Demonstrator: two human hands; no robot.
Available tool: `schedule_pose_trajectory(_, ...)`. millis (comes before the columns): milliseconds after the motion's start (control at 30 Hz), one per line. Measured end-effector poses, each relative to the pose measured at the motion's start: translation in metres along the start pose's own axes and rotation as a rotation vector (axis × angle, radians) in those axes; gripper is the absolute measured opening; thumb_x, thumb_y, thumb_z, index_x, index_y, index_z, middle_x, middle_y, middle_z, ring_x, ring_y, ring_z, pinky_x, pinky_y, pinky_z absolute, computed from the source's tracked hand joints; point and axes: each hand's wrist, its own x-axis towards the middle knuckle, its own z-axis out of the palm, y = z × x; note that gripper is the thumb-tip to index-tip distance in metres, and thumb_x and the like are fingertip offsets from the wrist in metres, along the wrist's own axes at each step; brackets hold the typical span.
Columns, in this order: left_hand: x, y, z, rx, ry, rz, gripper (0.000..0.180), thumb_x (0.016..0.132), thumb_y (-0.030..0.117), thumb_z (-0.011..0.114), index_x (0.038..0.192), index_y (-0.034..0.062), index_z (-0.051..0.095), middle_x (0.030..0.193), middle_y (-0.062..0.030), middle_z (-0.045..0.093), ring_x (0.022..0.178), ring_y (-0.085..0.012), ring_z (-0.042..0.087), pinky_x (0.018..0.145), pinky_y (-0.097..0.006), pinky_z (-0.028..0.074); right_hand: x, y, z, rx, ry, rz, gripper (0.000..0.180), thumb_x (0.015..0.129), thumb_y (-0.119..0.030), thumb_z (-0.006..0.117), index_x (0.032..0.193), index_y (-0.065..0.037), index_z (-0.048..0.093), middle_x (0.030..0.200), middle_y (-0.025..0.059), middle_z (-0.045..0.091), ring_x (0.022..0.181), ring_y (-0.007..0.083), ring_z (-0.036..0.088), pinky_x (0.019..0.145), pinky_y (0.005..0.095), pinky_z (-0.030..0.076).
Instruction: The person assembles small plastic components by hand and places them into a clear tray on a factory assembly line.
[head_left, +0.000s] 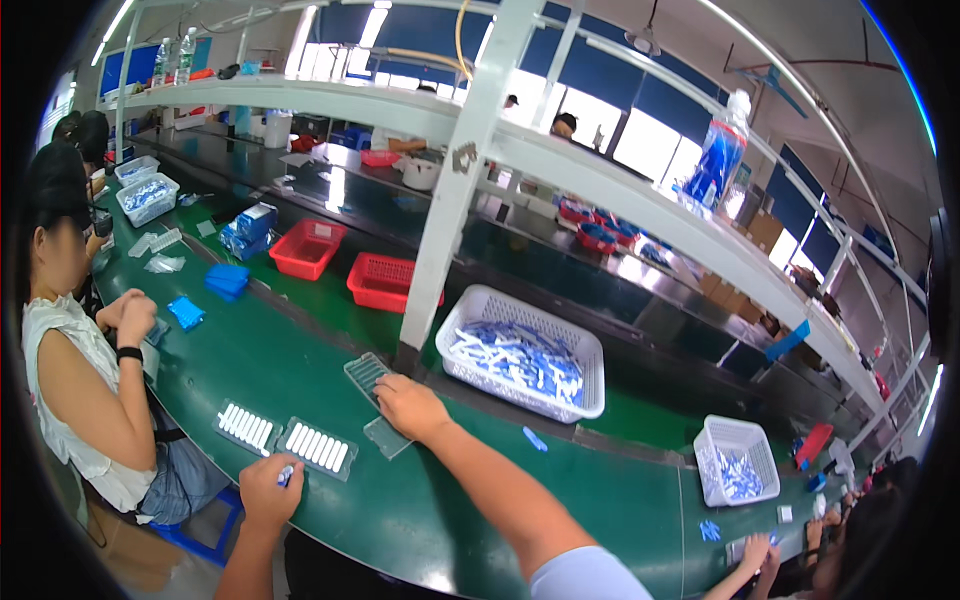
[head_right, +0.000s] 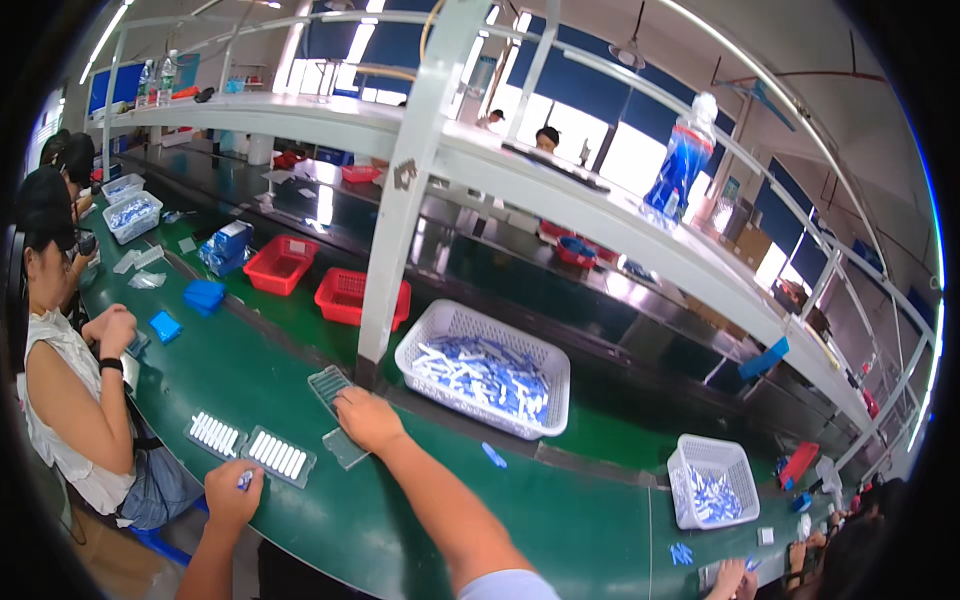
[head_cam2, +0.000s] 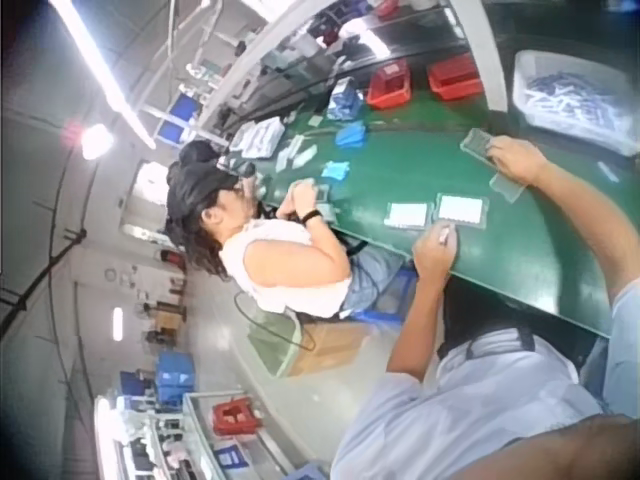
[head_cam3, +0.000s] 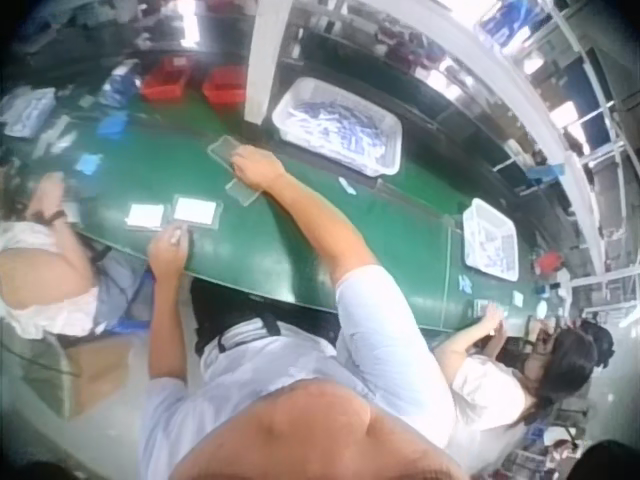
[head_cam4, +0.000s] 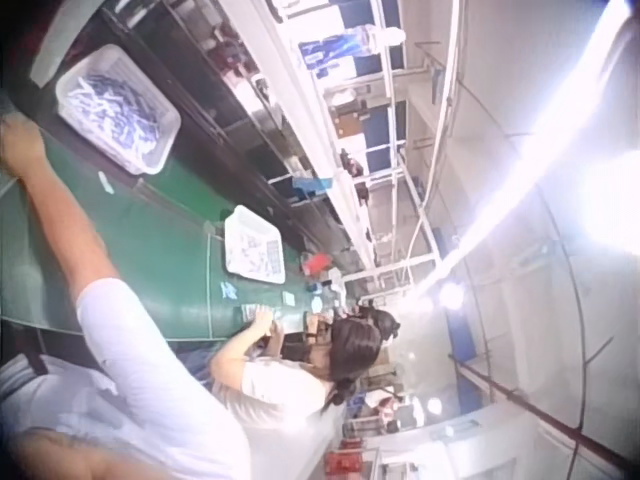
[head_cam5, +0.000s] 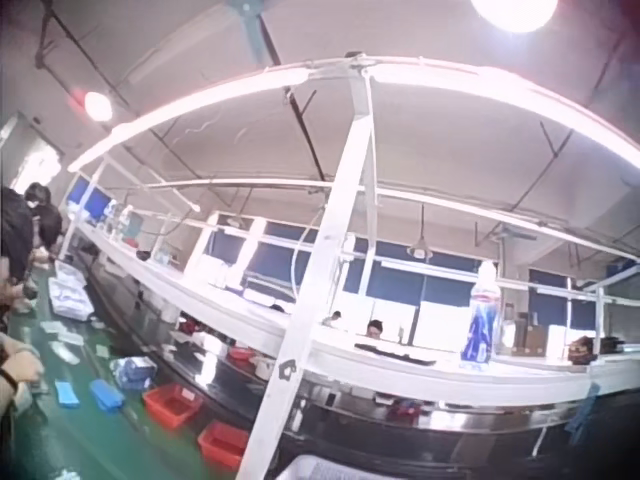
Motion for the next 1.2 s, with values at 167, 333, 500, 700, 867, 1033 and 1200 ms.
schedule_pose_trajectory(167,-0.001,-0.003,0.000,0.019,-0.041,0.004,0.009,0.080,0.009,0.076,0.085,0.0037,0.070,0.082,-0.0143,0.072,0.073,-0.0354,0.070,0.066,-0.041,0.054,-0.063,-0.018,-0.042,0.053,0.027,-0.015,0.020,0.089,-0.019,0.067,0.103,-0.004,0.069,0.113,0.0100,0.065,0.107,0.0296,0.063,0.089,0.0396,0.055)
schedule_pose_trajectory(333,0.001,0.032,0.007,-0.007,-0.199,0.120,0.019,0.079,0.013,0.079,0.095,0.0057,0.074,0.086,-0.0137,0.074,0.076,-0.0339,0.071,0.068,-0.039,0.056,-0.114,-0.040,-0.088,0.167,-0.004,-0.027,0.020,0.090,-0.020,0.070,0.102,-0.004,0.070,0.110,0.0098,0.066,0.106,0.0282,0.064,0.088,0.0391,0.055)
schedule_pose_trajectory(500,0.051,0.104,0.035,-0.007,-0.748,0.165,0.063,0.078,0.039,0.082,0.134,0.0153,0.063,0.079,-0.0121,0.071,0.070,-0.0320,0.070,0.063,-0.041,0.054,-0.155,-0.049,-0.120,0.219,-0.066,-0.035,0.022,0.091,-0.020,0.071,0.104,-0.003,0.070,0.105,0.0096,0.066,0.105,0.0277,0.065,0.089,0.0389,0.055)
schedule_pose_trajectory(700,0.083,0.093,0.104,0.004,-0.970,0.435,0.085,0.063,0.061,0.084,0.133,0.0175,0.066,0.072,-0.0120,0.069,0.070,-0.0331,0.068,0.064,-0.041,0.052,-0.164,-0.064,-0.127,0.109,0.099,-0.044,0.033,0.082,-0.024,0.080,0.106,-0.004,0.071,0.106,0.0089,0.068,0.099,0.0280,0.066,0.087,0.0439,0.055)
schedule_pose_trajectory(867,0.088,0.100,0.120,-0.014,-1.076,0.397,0.077,0.063,0.057,0.086,0.125,0.0158,0.070,0.078,-0.0113,0.072,0.075,-0.0326,0.070,0.068,-0.041,0.053,-0.182,-0.082,-0.150,0.166,0.126,0.483,0.068,0.066,-0.053,0.086,0.117,-0.010,0.070,0.111,0.0073,0.066,0.098,0.0272,0.060,0.088,0.0405,0.041)
schedule_pose_trajectory(1033,0.088,0.107,0.116,-0.065,-1.072,0.277,0.070,0.061,0.049,0.091,0.115,0.0097,0.072,0.089,-0.0096,0.073,0.078,-0.0324,0.070,0.072,-0.039,0.055,-0.188,-0.078,-0.160,0.235,-0.279,0.578,0.086,0.068,-0.055,0.081,0.141,-0.018,0.056,0.131,0.0098,0.052,0.116,0.0296,0.048,0.100,0.0468,0.036)
schedule_pose_trajectory(1200,0.085,0.098,0.119,-0.146,-0.972,0.339,0.069,0.065,0.054,0.086,0.119,0.0136,0.070,0.080,-0.0076,0.073,0.075,-0.0284,0.071,0.068,-0.039,0.055,-0.194,-0.066,-0.169,0.325,-0.290,0.452,0.082,0.070,-0.042,0.079,0.144,-0.016,0.053,0.131,0.0120,0.052,0.121,0.0330,0.050,0.107,0.0534,0.035)
